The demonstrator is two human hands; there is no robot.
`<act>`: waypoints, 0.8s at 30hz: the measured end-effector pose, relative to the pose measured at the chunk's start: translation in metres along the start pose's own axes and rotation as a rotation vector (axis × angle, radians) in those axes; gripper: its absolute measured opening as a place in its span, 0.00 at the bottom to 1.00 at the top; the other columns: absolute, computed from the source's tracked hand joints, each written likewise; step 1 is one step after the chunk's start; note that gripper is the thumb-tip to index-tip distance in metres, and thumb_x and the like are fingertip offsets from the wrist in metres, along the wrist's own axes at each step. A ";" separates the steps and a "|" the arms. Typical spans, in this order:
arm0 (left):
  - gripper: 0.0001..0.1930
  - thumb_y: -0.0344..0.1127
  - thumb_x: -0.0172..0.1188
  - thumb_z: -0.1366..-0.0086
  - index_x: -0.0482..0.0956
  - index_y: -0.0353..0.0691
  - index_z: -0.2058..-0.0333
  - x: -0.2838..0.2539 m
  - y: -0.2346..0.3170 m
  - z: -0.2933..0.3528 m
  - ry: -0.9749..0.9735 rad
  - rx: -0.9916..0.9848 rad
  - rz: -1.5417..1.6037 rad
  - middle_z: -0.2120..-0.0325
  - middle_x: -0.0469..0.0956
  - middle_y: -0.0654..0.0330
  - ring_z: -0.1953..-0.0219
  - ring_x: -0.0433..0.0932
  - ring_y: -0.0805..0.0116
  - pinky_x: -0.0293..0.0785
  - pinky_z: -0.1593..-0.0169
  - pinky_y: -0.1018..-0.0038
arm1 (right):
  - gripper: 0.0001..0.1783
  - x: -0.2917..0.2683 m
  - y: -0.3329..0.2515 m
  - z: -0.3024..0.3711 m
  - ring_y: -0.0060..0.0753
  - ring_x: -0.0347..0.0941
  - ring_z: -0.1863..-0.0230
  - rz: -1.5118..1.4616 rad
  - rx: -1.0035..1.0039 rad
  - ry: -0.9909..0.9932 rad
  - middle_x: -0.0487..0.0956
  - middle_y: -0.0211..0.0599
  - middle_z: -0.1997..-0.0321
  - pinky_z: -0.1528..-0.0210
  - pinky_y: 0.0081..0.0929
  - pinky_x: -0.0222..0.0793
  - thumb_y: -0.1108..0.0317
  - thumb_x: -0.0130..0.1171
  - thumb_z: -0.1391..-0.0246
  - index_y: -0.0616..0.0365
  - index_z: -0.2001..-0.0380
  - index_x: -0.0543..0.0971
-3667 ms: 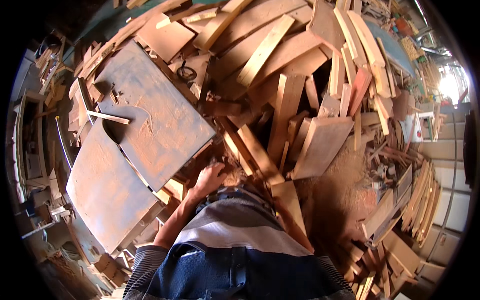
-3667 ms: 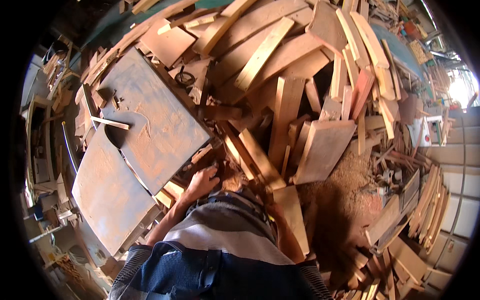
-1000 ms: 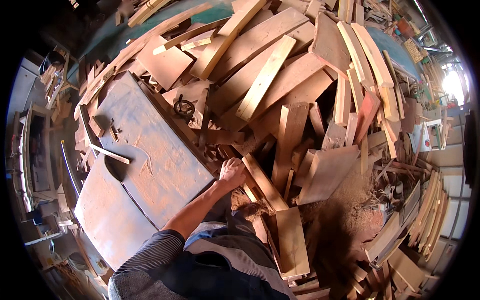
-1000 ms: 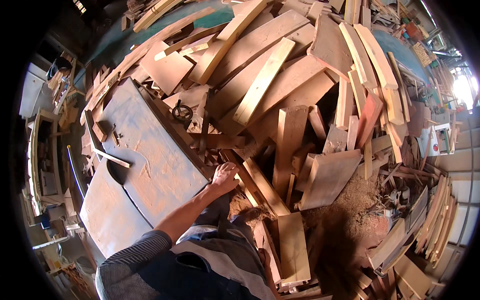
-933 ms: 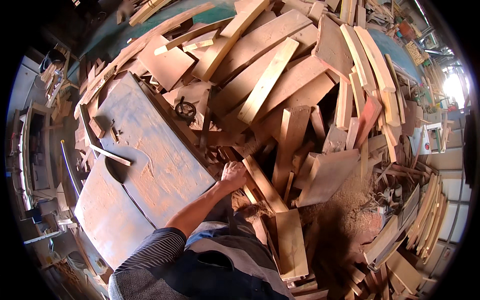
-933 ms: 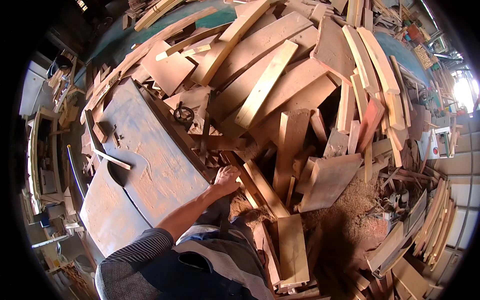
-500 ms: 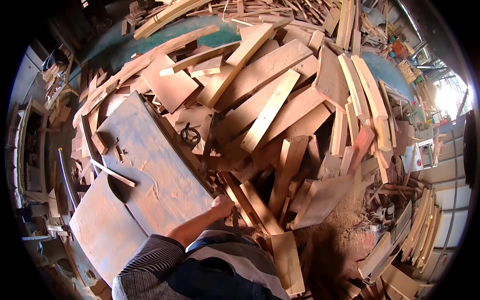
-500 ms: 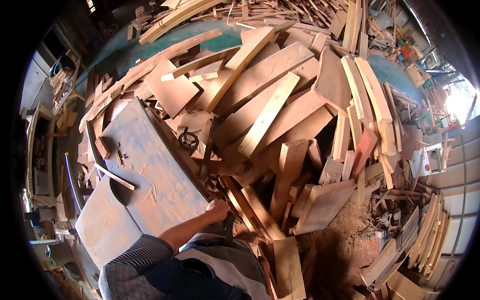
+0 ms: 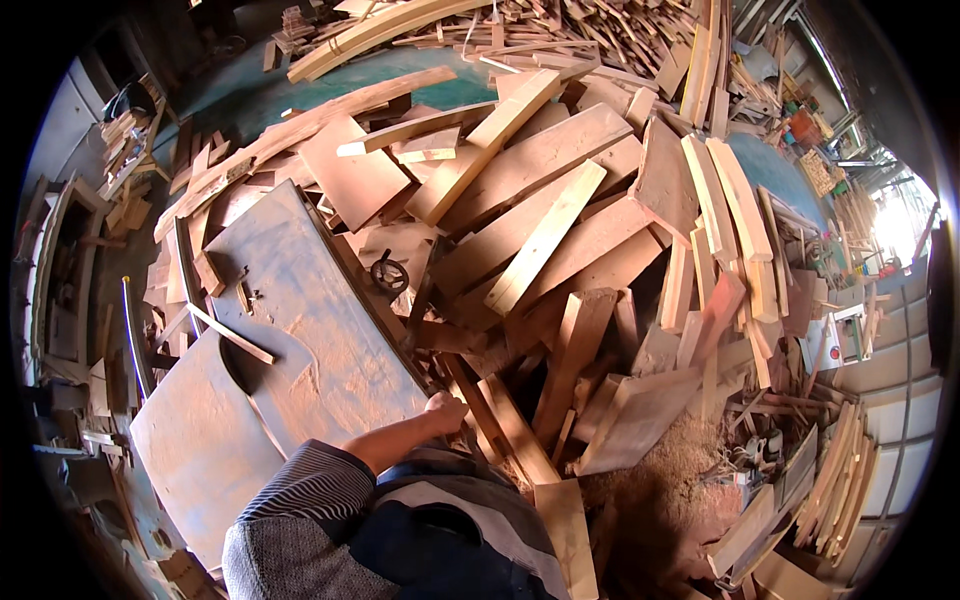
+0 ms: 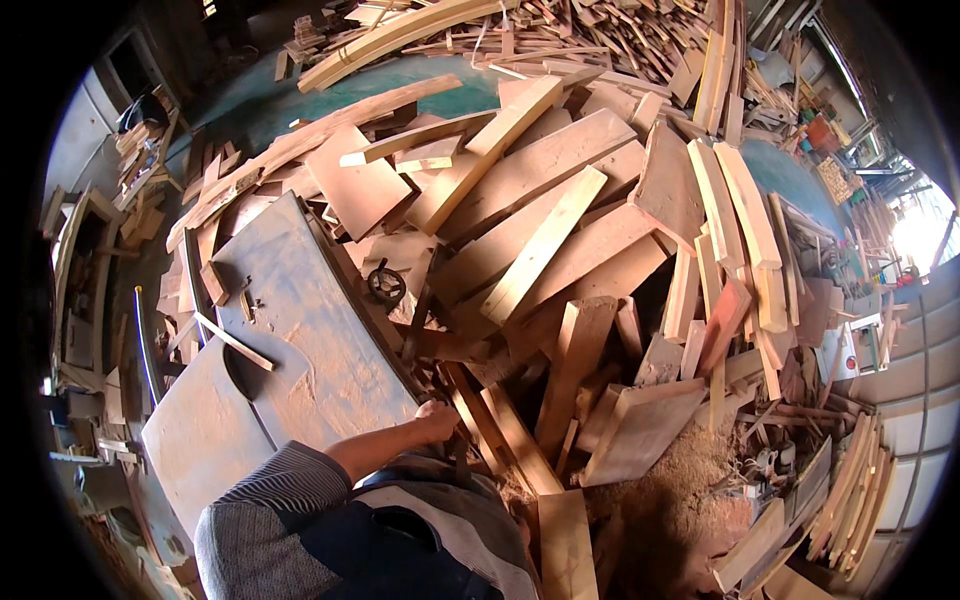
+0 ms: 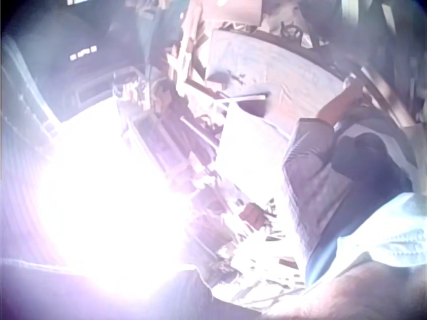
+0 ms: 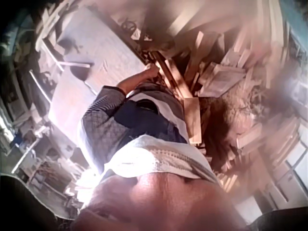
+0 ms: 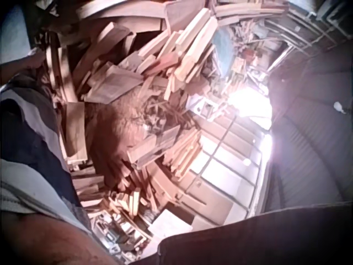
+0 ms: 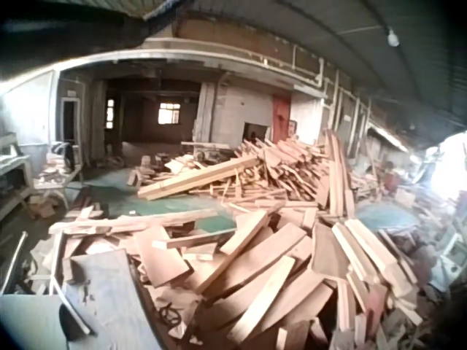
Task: The person selects various pieces of wood from a large pile, measuring each one with a tape measure and placing some on a workbench.
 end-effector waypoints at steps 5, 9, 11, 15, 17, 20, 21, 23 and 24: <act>0.12 0.38 0.60 0.41 0.87 0.43 0.60 0.006 -0.004 -0.006 -0.018 -0.041 -0.010 0.59 0.86 0.53 0.52 0.84 0.55 0.78 0.50 0.59 | 0.30 -0.006 -0.002 -0.009 0.49 0.81 0.54 0.009 -0.022 -0.006 0.85 0.48 0.60 0.52 0.40 0.73 0.40 0.56 0.43 0.58 0.59 0.85; 0.12 0.37 0.60 0.41 0.87 0.43 0.60 0.007 -0.005 0.000 0.002 -0.043 0.009 0.59 0.86 0.53 0.52 0.84 0.55 0.78 0.50 0.59 | 0.30 -0.004 0.000 -0.012 0.49 0.81 0.54 0.033 -0.026 -0.032 0.85 0.48 0.60 0.52 0.39 0.73 0.40 0.55 0.43 0.58 0.59 0.85; 0.13 0.37 0.61 0.42 0.87 0.42 0.60 0.001 -0.001 -0.004 -0.001 -0.034 -0.013 0.59 0.86 0.53 0.52 0.84 0.55 0.78 0.50 0.59 | 0.30 -0.003 0.001 -0.010 0.49 0.81 0.54 0.026 -0.026 -0.023 0.85 0.48 0.59 0.52 0.39 0.73 0.41 0.55 0.43 0.58 0.59 0.85; 0.13 0.39 0.60 0.41 0.87 0.41 0.63 0.012 -0.011 0.001 0.071 -0.034 0.025 0.61 0.86 0.50 0.56 0.85 0.51 0.79 0.54 0.56 | 0.29 0.011 0.003 -0.011 0.49 0.81 0.54 0.036 -0.048 -0.046 0.85 0.48 0.59 0.52 0.39 0.73 0.41 0.55 0.42 0.58 0.59 0.85; 0.13 0.40 0.59 0.39 0.87 0.42 0.62 0.006 -0.004 -0.004 0.091 -0.003 0.009 0.60 0.86 0.51 0.57 0.85 0.51 0.80 0.55 0.56 | 0.29 0.015 0.010 -0.008 0.49 0.81 0.54 0.025 -0.043 -0.033 0.85 0.48 0.59 0.51 0.39 0.73 0.41 0.55 0.42 0.58 0.59 0.85; 0.14 0.38 0.61 0.43 0.87 0.41 0.60 0.013 -0.003 -0.017 0.023 -0.067 0.012 0.60 0.86 0.52 0.54 0.85 0.53 0.81 0.54 0.58 | 0.29 0.026 0.026 0.004 0.49 0.81 0.54 -0.017 -0.031 -0.004 0.85 0.48 0.59 0.51 0.39 0.73 0.41 0.55 0.42 0.58 0.59 0.85; 0.13 0.39 0.61 0.42 0.88 0.42 0.61 0.018 0.000 -0.024 -0.074 -0.107 0.002 0.60 0.86 0.49 0.54 0.85 0.52 0.81 0.54 0.57 | 0.29 0.032 0.031 0.007 0.49 0.81 0.54 -0.021 -0.019 0.012 0.85 0.48 0.59 0.51 0.39 0.73 0.41 0.55 0.42 0.58 0.59 0.85; 0.15 0.42 0.61 0.40 0.87 0.42 0.60 0.048 -0.043 -0.021 0.028 -0.090 0.190 0.59 0.86 0.50 0.53 0.84 0.52 0.81 0.51 0.57 | 0.29 0.043 0.013 0.007 0.49 0.81 0.54 -0.022 -0.058 0.005 0.85 0.48 0.59 0.51 0.39 0.73 0.41 0.55 0.42 0.58 0.59 0.85; 0.15 0.44 0.61 0.40 0.87 0.42 0.59 0.052 -0.058 -0.017 0.080 -0.117 0.196 0.59 0.86 0.51 0.52 0.84 0.52 0.80 0.51 0.57 | 0.29 0.052 0.006 -0.002 0.49 0.81 0.54 -0.026 -0.089 -0.001 0.85 0.48 0.59 0.51 0.39 0.73 0.41 0.55 0.42 0.58 0.59 0.85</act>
Point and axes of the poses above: each hand's wrist, its own z-axis away from the middle knuckle, its own x-axis out of the palm, y = z × x, the point moved 9 cm from there along -z, towards the middle knuckle
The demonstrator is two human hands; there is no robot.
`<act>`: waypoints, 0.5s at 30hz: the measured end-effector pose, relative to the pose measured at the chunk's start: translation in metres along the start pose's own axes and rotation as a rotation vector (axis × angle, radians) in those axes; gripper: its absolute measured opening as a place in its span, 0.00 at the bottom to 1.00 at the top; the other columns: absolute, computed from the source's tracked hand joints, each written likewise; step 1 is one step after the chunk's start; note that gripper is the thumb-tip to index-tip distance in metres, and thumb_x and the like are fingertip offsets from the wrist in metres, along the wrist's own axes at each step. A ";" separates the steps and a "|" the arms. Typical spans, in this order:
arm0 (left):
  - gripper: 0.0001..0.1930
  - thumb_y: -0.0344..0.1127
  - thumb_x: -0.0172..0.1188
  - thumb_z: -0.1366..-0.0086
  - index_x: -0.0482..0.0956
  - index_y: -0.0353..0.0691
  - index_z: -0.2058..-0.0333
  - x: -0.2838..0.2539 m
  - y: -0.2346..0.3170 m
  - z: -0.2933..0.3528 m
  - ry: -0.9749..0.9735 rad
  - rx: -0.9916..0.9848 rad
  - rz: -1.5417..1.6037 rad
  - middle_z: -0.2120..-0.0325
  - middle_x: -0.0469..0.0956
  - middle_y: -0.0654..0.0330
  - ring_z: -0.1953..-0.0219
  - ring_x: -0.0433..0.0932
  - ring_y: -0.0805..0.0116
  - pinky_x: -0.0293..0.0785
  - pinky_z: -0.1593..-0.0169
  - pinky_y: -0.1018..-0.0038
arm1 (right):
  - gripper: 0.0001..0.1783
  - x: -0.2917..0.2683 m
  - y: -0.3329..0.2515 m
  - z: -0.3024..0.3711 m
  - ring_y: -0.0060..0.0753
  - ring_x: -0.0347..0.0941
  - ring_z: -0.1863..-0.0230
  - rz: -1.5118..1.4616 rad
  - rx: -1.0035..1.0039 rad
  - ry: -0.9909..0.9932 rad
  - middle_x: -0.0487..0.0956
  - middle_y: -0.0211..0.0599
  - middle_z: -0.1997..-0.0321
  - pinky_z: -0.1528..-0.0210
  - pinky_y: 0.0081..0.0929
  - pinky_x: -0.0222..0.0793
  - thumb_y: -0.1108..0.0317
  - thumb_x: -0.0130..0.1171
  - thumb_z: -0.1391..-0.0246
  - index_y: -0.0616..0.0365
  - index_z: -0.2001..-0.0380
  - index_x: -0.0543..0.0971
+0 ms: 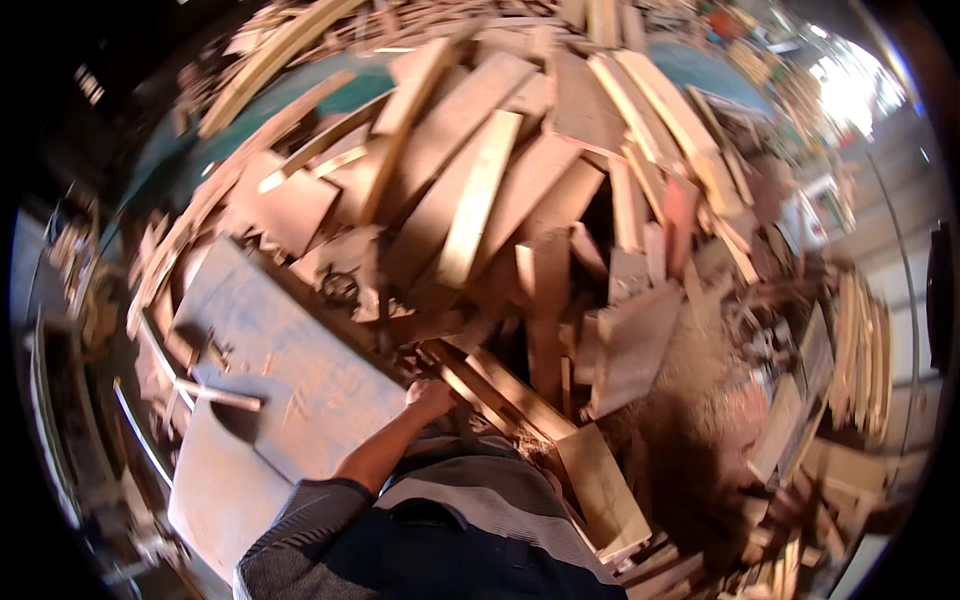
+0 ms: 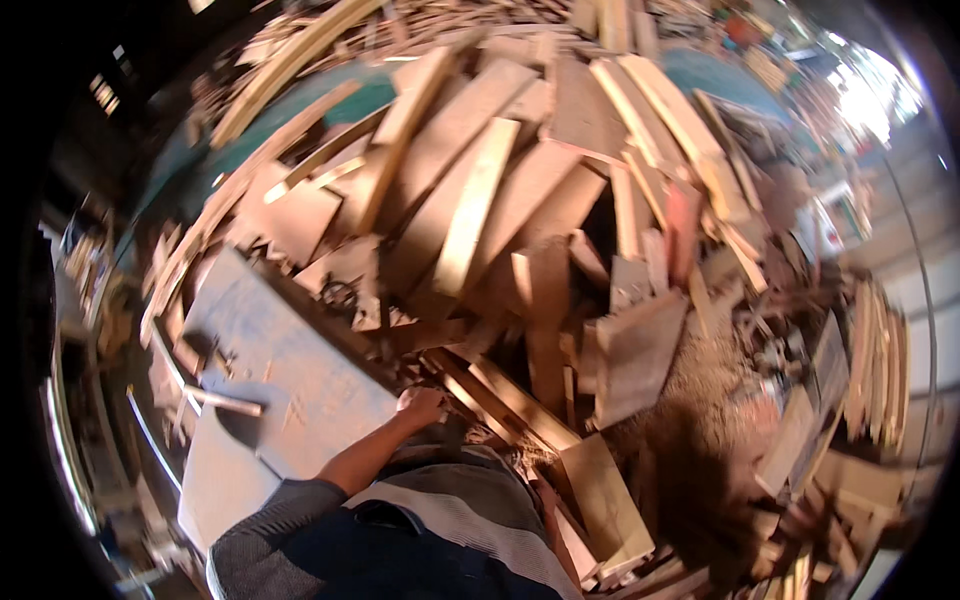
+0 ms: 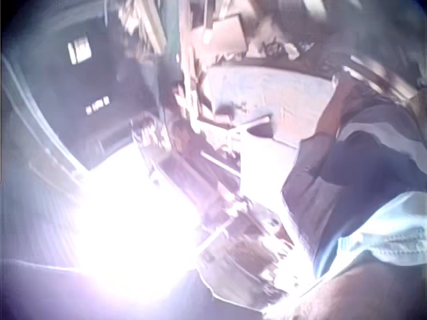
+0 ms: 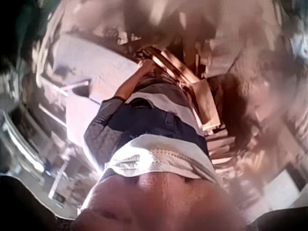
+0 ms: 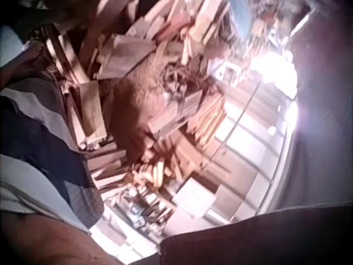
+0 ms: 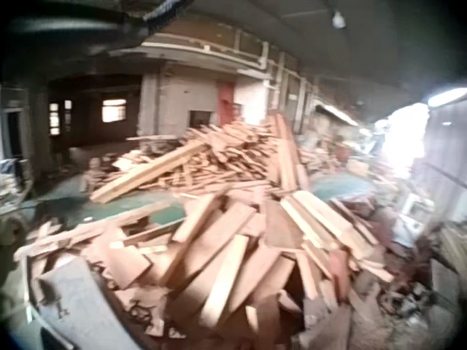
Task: The person selects various pieces of wood from a large pile, measuring each one with a tape measure and placing some on a workbench.
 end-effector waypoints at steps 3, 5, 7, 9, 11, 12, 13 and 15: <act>0.16 0.46 0.61 0.40 0.87 0.44 0.58 -0.035 0.068 0.004 -0.086 0.008 -0.124 0.58 0.86 0.51 0.52 0.84 0.52 0.79 0.49 0.58 | 0.29 0.004 0.050 0.020 0.49 0.81 0.54 -0.049 0.074 0.105 0.85 0.48 0.59 0.51 0.39 0.73 0.41 0.55 0.41 0.58 0.59 0.85; 0.14 0.41 0.59 0.43 0.86 0.43 0.61 -0.044 0.075 0.008 -0.040 0.040 -0.110 0.61 0.85 0.48 0.54 0.83 0.48 0.78 0.51 0.54 | 0.29 0.019 0.051 0.025 0.49 0.81 0.53 -0.075 0.079 0.132 0.84 0.48 0.59 0.51 0.39 0.73 0.41 0.55 0.41 0.59 0.58 0.84; 0.14 0.39 0.58 0.44 0.85 0.42 0.62 -0.047 0.066 0.018 -0.012 0.036 -0.089 0.62 0.84 0.46 0.56 0.83 0.46 0.78 0.52 0.51 | 0.29 0.025 0.047 0.027 0.49 0.80 0.52 -0.121 0.012 0.173 0.84 0.48 0.57 0.49 0.38 0.72 0.42 0.55 0.41 0.59 0.57 0.84; 0.14 0.39 0.58 0.44 0.85 0.42 0.61 -0.047 0.073 0.014 -0.017 0.070 -0.104 0.61 0.84 0.46 0.56 0.83 0.46 0.78 0.51 0.51 | 0.29 0.038 0.068 0.030 0.48 0.80 0.50 -0.235 -0.082 0.271 0.84 0.48 0.56 0.47 0.37 0.71 0.43 0.55 0.40 0.60 0.55 0.84; 0.14 0.39 0.58 0.44 0.85 0.42 0.61 -0.052 0.089 0.010 -0.006 0.114 -0.115 0.61 0.84 0.46 0.55 0.83 0.46 0.78 0.51 0.52 | 0.29 0.049 0.089 0.036 0.47 0.79 0.50 -0.319 0.016 0.295 0.84 0.47 0.55 0.47 0.36 0.71 0.43 0.55 0.40 0.59 0.54 0.83; 0.14 0.39 0.58 0.44 0.85 0.42 0.61 -0.055 0.085 0.012 0.002 0.110 -0.118 0.61 0.84 0.46 0.55 0.83 0.46 0.78 0.51 0.52 | 0.28 0.055 0.085 0.038 0.46 0.79 0.50 -0.356 0.053 0.284 0.84 0.47 0.55 0.46 0.36 0.71 0.44 0.55 0.40 0.59 0.53 0.83; 0.14 0.39 0.58 0.44 0.84 0.42 0.62 -0.055 0.071 0.017 -0.010 0.063 -0.133 0.61 0.84 0.46 0.55 0.83 0.46 0.78 0.51 0.52 | 0.28 0.055 0.065 0.042 0.46 0.79 0.51 -0.410 0.095 0.190 0.84 0.46 0.56 0.47 0.35 0.71 0.44 0.56 0.40 0.59 0.53 0.83; 0.14 0.40 0.58 0.44 0.84 0.41 0.62 -0.044 0.064 0.016 -0.051 0.030 -0.115 0.61 0.84 0.47 0.55 0.83 0.46 0.78 0.51 0.52 | 0.28 0.040 0.063 0.054 0.45 0.80 0.52 -0.340 0.091 0.211 0.84 0.45 0.57 0.48 0.35 0.71 0.44 0.57 0.40 0.59 0.53 0.83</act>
Point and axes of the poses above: each hand's wrist, its own z-axis away from the middle knuckle, its own x-axis out of the palm, y = z × x, the point moved 9 cm from there along -z, towards the middle knuckle
